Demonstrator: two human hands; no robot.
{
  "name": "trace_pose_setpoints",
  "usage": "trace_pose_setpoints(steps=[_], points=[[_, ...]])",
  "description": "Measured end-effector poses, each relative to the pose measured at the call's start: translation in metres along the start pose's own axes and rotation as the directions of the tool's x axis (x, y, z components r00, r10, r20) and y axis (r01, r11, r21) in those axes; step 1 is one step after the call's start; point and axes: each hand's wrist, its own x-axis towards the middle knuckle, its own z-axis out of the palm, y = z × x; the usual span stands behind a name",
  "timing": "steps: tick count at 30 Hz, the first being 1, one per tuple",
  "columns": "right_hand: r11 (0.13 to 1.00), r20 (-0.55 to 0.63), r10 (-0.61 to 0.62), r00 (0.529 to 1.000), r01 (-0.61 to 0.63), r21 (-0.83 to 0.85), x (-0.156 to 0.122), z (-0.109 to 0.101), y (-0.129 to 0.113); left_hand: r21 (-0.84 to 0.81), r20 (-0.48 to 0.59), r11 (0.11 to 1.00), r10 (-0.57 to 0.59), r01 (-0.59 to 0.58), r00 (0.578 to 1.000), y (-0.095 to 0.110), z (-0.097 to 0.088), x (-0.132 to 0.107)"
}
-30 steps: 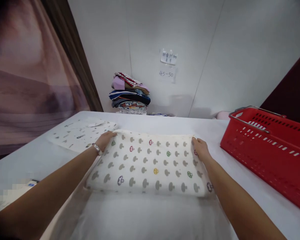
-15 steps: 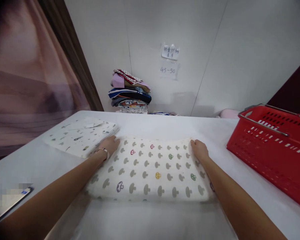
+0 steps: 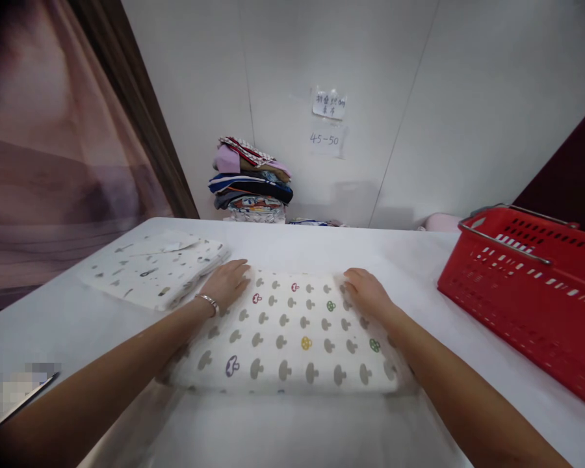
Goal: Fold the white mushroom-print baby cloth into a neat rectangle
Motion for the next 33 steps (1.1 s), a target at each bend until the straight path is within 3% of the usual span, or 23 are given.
trace_pose_setpoints(steps=[2, 4, 9, 15, 19, 22, 26, 29, 33], points=[[0.998, 0.031, -0.064, 0.997, 0.064, 0.004, 0.003, 0.007, -0.003, 0.012, 0.015, 0.995, 0.101, -0.101, 0.995, 0.010, 0.002, 0.003], [0.999, 0.076, -0.049, 0.996, 0.050, -0.015, 0.010, 0.014, 0.002, 0.019, 0.065, 0.992, 0.127, -0.129, 0.990, 0.020, -0.001, 0.008], [0.995, 0.109, -0.044, 0.993, 0.053, -0.085, 0.022, 0.015, 0.021, 0.030, 0.138, 0.996, 0.085, -0.089, 0.987, 0.031, -0.012, 0.020], [0.991, 0.112, -0.046, 0.993, 0.059, -0.117, 0.025, 0.006, 0.020, -0.042, 0.112, 0.999, 0.033, -0.029, 0.993, 0.021, 0.004, 0.023], [0.993, 0.048, 0.067, 0.997, -0.062, -0.096, 0.033, 0.008, 0.020, -0.088, 0.081, 0.996, 0.005, 0.002, 0.997, 0.014, 0.014, 0.021], [0.983, 0.087, 0.177, 0.980, -0.172, -0.067, 0.039, 0.015, 0.024, -0.095, 0.075, 0.996, 0.007, 0.000, 0.997, 0.012, 0.017, 0.022], [0.978, 0.131, 0.204, 0.970, -0.199, -0.057, 0.041, 0.022, 0.028, -0.086, 0.092, 0.996, 0.008, 0.000, 0.996, 0.010, 0.018, 0.024], [0.987, 0.104, 0.159, 0.982, -0.155, -0.046, 0.036, 0.017, 0.017, -0.064, 0.091, 0.998, -0.001, 0.007, 0.996, 0.012, 0.018, 0.025], [0.993, 0.072, -0.086, 0.994, 0.080, 0.084, 0.018, 0.015, -0.018, -0.011, 0.034, 0.997, 0.078, -0.078, 0.996, 0.026, 0.016, 0.016]])
